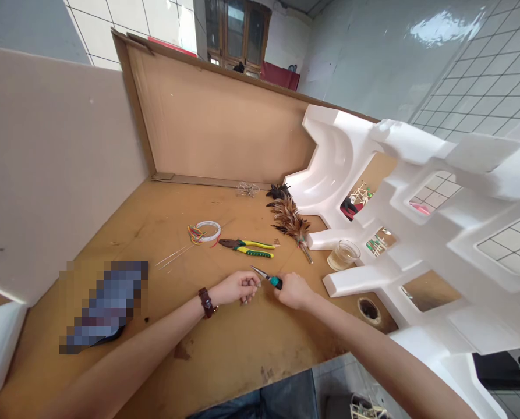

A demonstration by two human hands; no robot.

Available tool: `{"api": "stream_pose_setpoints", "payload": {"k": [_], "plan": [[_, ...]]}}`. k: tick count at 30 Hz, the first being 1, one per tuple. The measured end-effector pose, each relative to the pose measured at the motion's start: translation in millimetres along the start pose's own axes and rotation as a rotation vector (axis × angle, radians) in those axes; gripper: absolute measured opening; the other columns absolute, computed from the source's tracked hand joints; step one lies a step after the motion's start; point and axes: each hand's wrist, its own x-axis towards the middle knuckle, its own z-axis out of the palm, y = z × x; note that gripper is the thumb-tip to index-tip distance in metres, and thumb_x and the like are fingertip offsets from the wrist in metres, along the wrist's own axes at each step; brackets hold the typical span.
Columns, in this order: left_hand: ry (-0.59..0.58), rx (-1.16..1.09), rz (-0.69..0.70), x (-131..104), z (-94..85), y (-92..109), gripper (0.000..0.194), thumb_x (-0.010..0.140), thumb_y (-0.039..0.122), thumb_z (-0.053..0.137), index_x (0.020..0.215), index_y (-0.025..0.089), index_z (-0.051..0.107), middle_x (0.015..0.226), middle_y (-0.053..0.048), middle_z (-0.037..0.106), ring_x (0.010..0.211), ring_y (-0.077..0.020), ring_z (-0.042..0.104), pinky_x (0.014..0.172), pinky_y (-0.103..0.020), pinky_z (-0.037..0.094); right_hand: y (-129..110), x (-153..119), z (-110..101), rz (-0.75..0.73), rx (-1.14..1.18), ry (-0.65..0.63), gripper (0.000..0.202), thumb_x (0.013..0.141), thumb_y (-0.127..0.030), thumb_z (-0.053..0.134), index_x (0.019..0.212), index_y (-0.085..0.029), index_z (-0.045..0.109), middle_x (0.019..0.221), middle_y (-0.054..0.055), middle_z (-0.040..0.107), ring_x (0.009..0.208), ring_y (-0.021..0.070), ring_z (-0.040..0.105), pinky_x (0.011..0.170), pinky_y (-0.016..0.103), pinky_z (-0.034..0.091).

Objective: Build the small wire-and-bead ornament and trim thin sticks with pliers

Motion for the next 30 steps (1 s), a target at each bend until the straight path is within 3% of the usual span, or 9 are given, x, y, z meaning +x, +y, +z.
{"api": "stream_pose_setpoints", "payload": {"k": [10,16,24,30], "plan": [[-0.001,-0.029,-0.005,2,-2.6,-6,0.011,0.068,0.019,0.055,0.077,0.014,0.049,0.059,0.004,0.052,0.045,-0.0058,0.052,0.040,-0.015,0.040,-6,3,3,0.049,-0.112,0.021,0.018,0.074,-0.030,0.047,0.084,-0.019,0.057,0.077,0.007,0.065,0.067,0.0190,0.059,0.054,0.024,0.030],[0.022,-0.056,0.003,2,-6.9,-3,0.015,0.068,0.023,0.057,0.078,0.014,0.049,0.058,0.005,0.050,0.047,-0.0072,0.054,0.042,-0.017,0.042,-11,6,-6,0.016,-0.134,0.065,0.020,0.075,-0.029,0.046,0.090,-0.019,0.056,0.084,0.008,0.064,0.075,0.0210,0.059,0.059,0.025,0.032],[0.019,-0.005,0.027,1,-4.0,-2,0.009,0.069,0.019,0.053,0.076,0.014,0.049,0.058,0.005,0.050,0.046,-0.0055,0.051,0.042,-0.016,0.039,-4,6,-8,-0.027,-0.064,-0.037,0.018,0.073,-0.025,0.047,0.086,-0.021,0.060,0.077,0.003,0.065,0.066,0.0167,0.058,0.054,0.022,0.031],[0.001,-0.066,-0.024,1,-1.9,-1,0.019,0.068,0.028,0.058,0.074,0.015,0.046,0.057,0.004,0.051,0.047,-0.0080,0.054,0.042,-0.018,0.041,-9,4,-1,0.053,-0.145,0.074,0.021,0.073,-0.032,0.047,0.086,-0.018,0.057,0.080,0.010,0.065,0.072,0.0226,0.059,0.060,0.026,0.034]]}}
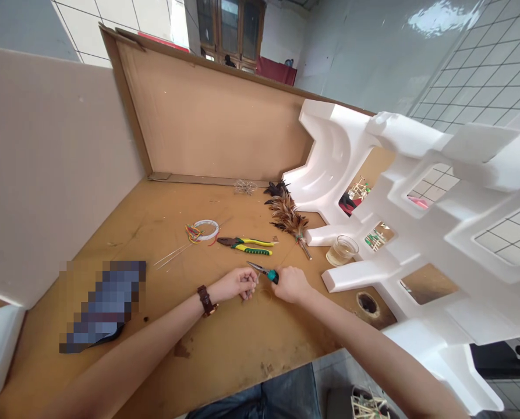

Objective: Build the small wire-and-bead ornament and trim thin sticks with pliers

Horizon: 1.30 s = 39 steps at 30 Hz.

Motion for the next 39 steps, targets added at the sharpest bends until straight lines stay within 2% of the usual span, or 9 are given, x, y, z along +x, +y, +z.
{"api": "stream_pose_setpoints", "payload": {"k": [4,11,19,26,28,32,33,37,39], "plan": [[0.019,-0.036,-0.029,-1,-0.3,4,0.024,0.067,0.033,0.060,0.073,0.015,0.045,0.058,0.003,0.053,0.048,-0.0089,0.055,0.043,-0.019,0.043,-2,4,-1,-0.014,0.029,0.035,0.025,0.073,-0.031,0.048,0.091,-0.016,0.055,0.089,0.013,0.064,0.079,0.0242,0.058,0.065,0.028,0.034],[0.060,0.067,0.072,-1,-0.2,9,0.018,0.069,0.029,0.058,0.071,0.015,0.045,0.057,0.004,0.050,0.047,-0.0066,0.052,0.043,-0.016,0.040,6,10,1,-0.125,0.191,-0.094,0.018,0.077,-0.029,0.044,0.075,-0.017,0.057,0.059,-0.002,0.060,0.054,0.0112,0.053,0.052,0.019,0.033],[-0.012,-0.088,-0.080,-4,-2.2,11,0.030,0.064,0.037,0.064,0.074,0.016,0.044,0.057,0.003,0.054,0.048,-0.0091,0.056,0.044,-0.019,0.044,3,1,-8,-0.059,0.046,0.197,0.020,0.072,-0.025,0.049,0.088,-0.015,0.053,0.094,0.013,0.058,0.088,0.0241,0.051,0.071,0.028,0.033],[-0.028,-0.071,0.032,-5,1.0,16,0.034,0.066,0.043,0.063,0.074,0.015,0.046,0.060,0.002,0.056,0.050,-0.0081,0.056,0.049,-0.020,0.044,0,2,-1,-0.119,0.452,-0.196,0.021,0.080,-0.030,0.039,0.075,-0.016,0.054,0.065,0.002,0.060,0.054,0.0131,0.054,0.053,0.022,0.035],[-0.035,-0.094,0.003,-5,1.1,17,0.034,0.065,0.042,0.064,0.074,0.015,0.045,0.061,0.002,0.056,0.051,-0.0090,0.057,0.048,-0.020,0.044,-2,0,1,-0.072,0.445,-0.111,0.017,0.078,-0.027,0.041,0.078,-0.016,0.053,0.071,0.004,0.060,0.061,0.0147,0.055,0.055,0.022,0.035],[-0.054,-0.139,-0.027,-6,0.3,20,0.033,0.066,0.040,0.065,0.074,0.015,0.045,0.062,0.002,0.057,0.053,-0.0098,0.058,0.050,-0.020,0.045,-7,-2,0,0.052,0.249,0.224,0.014,0.071,-0.026,0.048,0.082,-0.017,0.051,0.086,0.008,0.059,0.083,0.0202,0.053,0.066,0.025,0.036],[-0.056,-0.138,-0.015,-7,0.2,20,0.033,0.066,0.040,0.064,0.074,0.015,0.044,0.063,0.002,0.057,0.054,-0.0097,0.058,0.050,-0.021,0.045,-8,-2,0,0.071,0.294,0.203,0.013,0.071,-0.027,0.047,0.080,-0.017,0.050,0.082,0.007,0.059,0.080,0.0196,0.054,0.065,0.025,0.036],[-0.065,-0.100,0.019,-7,0.5,22,0.033,0.068,0.042,0.063,0.073,0.015,0.044,0.061,0.002,0.056,0.053,-0.0097,0.057,0.049,-0.021,0.045,-7,-1,3,0.039,0.948,-0.314,0.014,0.072,-0.031,0.044,0.073,-0.018,0.047,0.062,-0.001,0.053,0.052,0.0120,0.051,0.051,0.023,0.039],[-0.070,-0.090,0.024,-8,0.5,22,0.034,0.068,0.043,0.062,0.074,0.015,0.044,0.061,0.002,0.055,0.053,-0.0097,0.057,0.049,-0.020,0.045,-4,-1,4,0.026,1.223,-0.445,0.015,0.070,-0.031,0.048,0.076,-0.017,0.048,0.061,-0.002,0.052,0.048,0.0100,0.050,0.048,0.022,0.041]]}}
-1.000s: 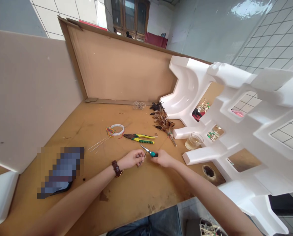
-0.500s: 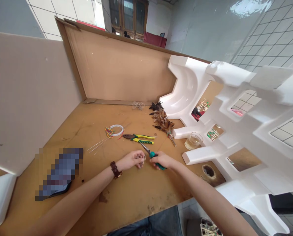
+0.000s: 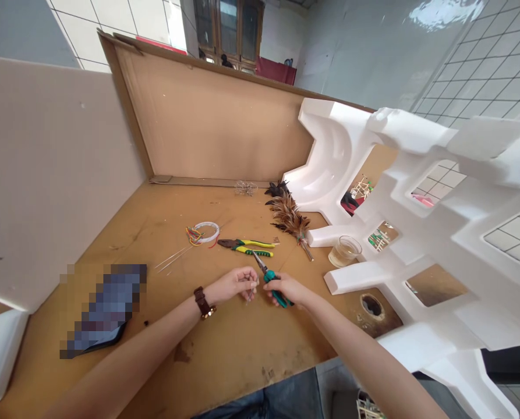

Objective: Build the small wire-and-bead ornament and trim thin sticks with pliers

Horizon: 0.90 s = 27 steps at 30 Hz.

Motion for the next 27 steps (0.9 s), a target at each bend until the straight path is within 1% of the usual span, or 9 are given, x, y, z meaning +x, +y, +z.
{"api": "stream_pose_setpoints", "payload": {"k": [1,3,7,12,15,17,22,24,27], "plan": [[-0.004,0.001,0.000,0,0.0,0,0.034,0.068,0.043,0.062,0.074,0.015,0.044,0.062,0.002,0.055,0.053,-0.0097,0.058,0.049,-0.020,0.045,1,-1,-2,-0.006,0.079,-0.019,0.017,0.068,-0.030,0.051,0.078,-0.017,0.049,0.063,-0.002,0.053,0.049,0.0097,0.051,0.049,0.022,0.042],[-0.017,-0.002,0.001,0,-0.1,-1,0.034,0.068,0.042,0.063,0.075,0.015,0.044,0.062,0.002,0.055,0.054,-0.0096,0.058,0.049,-0.020,0.046,2,-2,-5,-0.007,0.145,-0.034,0.021,0.065,-0.027,0.054,0.083,-0.016,0.053,0.067,-0.001,0.056,0.053,0.0099,0.054,0.053,0.022,0.044],[-0.030,-0.017,-0.013,1,0.6,-3,0.033,0.067,0.042,0.063,0.076,0.015,0.045,0.061,0.003,0.054,0.054,-0.0101,0.058,0.049,-0.021,0.046,2,-6,-8,0.012,0.140,-0.025,0.022,0.064,-0.023,0.055,0.084,-0.016,0.055,0.070,0.000,0.059,0.057,0.0099,0.055,0.057,0.022,0.046],[0.002,0.048,0.013,2,-0.2,-6,0.030,0.070,0.039,0.061,0.083,0.015,0.050,0.062,0.002,0.056,0.052,-0.0089,0.057,0.048,-0.019,0.044,1,-7,-10,-0.032,0.108,-0.032,0.021,0.064,-0.017,0.047,0.084,-0.016,0.054,0.075,0.001,0.061,0.065,0.0118,0.058,0.059,0.022,0.046],[0.064,0.113,0.064,3,-2.1,-9,0.026,0.073,0.034,0.058,0.089,0.015,0.052,0.059,0.003,0.055,0.049,-0.0070,0.054,0.047,-0.017,0.041,0,-7,-11,-0.056,-0.001,-0.016,0.023,0.066,-0.018,0.045,0.087,-0.016,0.053,0.082,0.003,0.062,0.073,0.0137,0.059,0.063,0.023,0.045],[0.079,0.131,0.081,4,-3.0,-11,0.023,0.074,0.031,0.056,0.090,0.015,0.052,0.057,0.003,0.054,0.048,-0.0064,0.052,0.046,-0.017,0.040,-1,-8,-12,-0.059,-0.087,-0.006,0.024,0.067,-0.018,0.043,0.089,-0.016,0.053,0.085,0.004,0.061,0.076,0.0141,0.058,0.065,0.024,0.045],[0.059,0.121,0.071,4,-1.4,-11,0.023,0.071,0.032,0.058,0.086,0.015,0.053,0.061,0.003,0.053,0.049,-0.0065,0.053,0.046,-0.017,0.041,-4,-13,-11,-0.176,-0.473,0.128,0.027,0.071,-0.017,0.042,0.094,-0.017,0.055,0.082,0.001,0.060,0.073,0.0135,0.054,0.066,0.023,0.041],[0.051,0.119,0.057,4,-0.4,-10,0.025,0.070,0.033,0.059,0.085,0.015,0.052,0.061,0.004,0.053,0.049,-0.0069,0.054,0.046,-0.018,0.041,-5,-14,-10,-0.169,-0.577,0.171,0.026,0.072,-0.017,0.041,0.094,-0.018,0.055,0.078,0.000,0.059,0.070,0.0129,0.053,0.063,0.021,0.039],[0.036,0.104,0.047,3,-0.4,-7,0.027,0.069,0.036,0.060,0.085,0.015,0.052,0.061,0.004,0.053,0.049,-0.0074,0.055,0.046,-0.017,0.041,-5,-15,-10,-0.143,-0.662,0.191,0.022,0.073,-0.016,0.038,0.089,-0.018,0.053,0.075,0.000,0.059,0.068,0.0129,0.053,0.060,0.021,0.037]]}}
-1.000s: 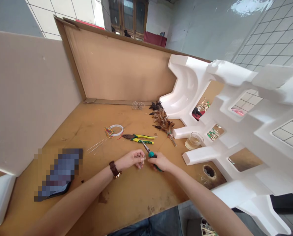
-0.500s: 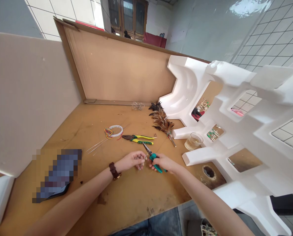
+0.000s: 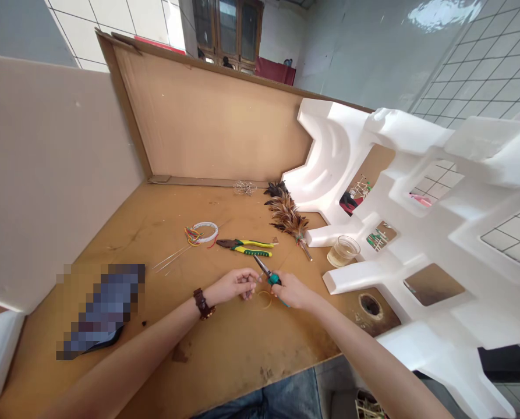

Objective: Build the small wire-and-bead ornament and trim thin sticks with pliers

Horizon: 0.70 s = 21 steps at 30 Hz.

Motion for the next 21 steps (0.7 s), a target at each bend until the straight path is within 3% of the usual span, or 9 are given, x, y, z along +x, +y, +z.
{"api": "stream_pose_setpoints", "payload": {"k": [3,8,13,17,21], "plan": [[-0.014,-0.034,-0.008,0,-2.0,1,0.029,0.069,0.038,0.060,0.085,0.015,0.052,0.062,0.003,0.053,0.050,-0.0080,0.056,0.046,-0.018,0.041,2,0,-2,0.047,-0.162,0.056,0.019,0.075,-0.018,0.037,0.088,-0.018,0.052,0.077,0.002,0.060,0.069,0.0150,0.054,0.060,0.023,0.036],[0.017,-0.070,-0.023,2,-3.6,1,0.031,0.068,0.040,0.062,0.084,0.014,0.052,0.063,0.002,0.056,0.052,-0.0085,0.057,0.047,-0.018,0.042,6,-1,2,0.223,-0.636,0.186,0.025,0.077,-0.029,0.043,0.096,-0.016,0.052,0.088,0.012,0.060,0.080,0.0247,0.055,0.064,0.030,0.035],[0.024,-0.163,-0.038,1,-3.3,2,0.030,0.067,0.037,0.065,0.082,0.014,0.052,0.067,0.001,0.058,0.057,-0.0093,0.058,0.052,-0.020,0.044,14,-3,15,0.201,-0.766,0.223,0.029,0.076,-0.033,0.049,0.098,-0.017,0.055,0.095,0.014,0.057,0.091,0.0274,0.050,0.073,0.035,0.034],[0.020,-0.218,-0.054,-2,-3.6,5,0.028,0.067,0.035,0.065,0.081,0.015,0.052,0.068,0.000,0.059,0.061,-0.0097,0.059,0.057,-0.021,0.046,16,-3,13,0.051,-0.575,0.285,0.032,0.075,-0.032,0.054,0.104,-0.018,0.057,0.098,0.012,0.057,0.096,0.0246,0.048,0.081,0.035,0.033],[0.033,-0.161,-0.064,0,-2.9,3,0.028,0.067,0.035,0.066,0.079,0.013,0.053,0.068,-0.002,0.062,0.064,-0.0108,0.059,0.060,-0.022,0.045,3,4,8,-0.155,0.007,0.330,0.026,0.081,-0.033,0.048,0.098,-0.019,0.061,0.091,0.006,0.061,0.084,0.0159,0.056,0.075,0.027,0.041]]}}
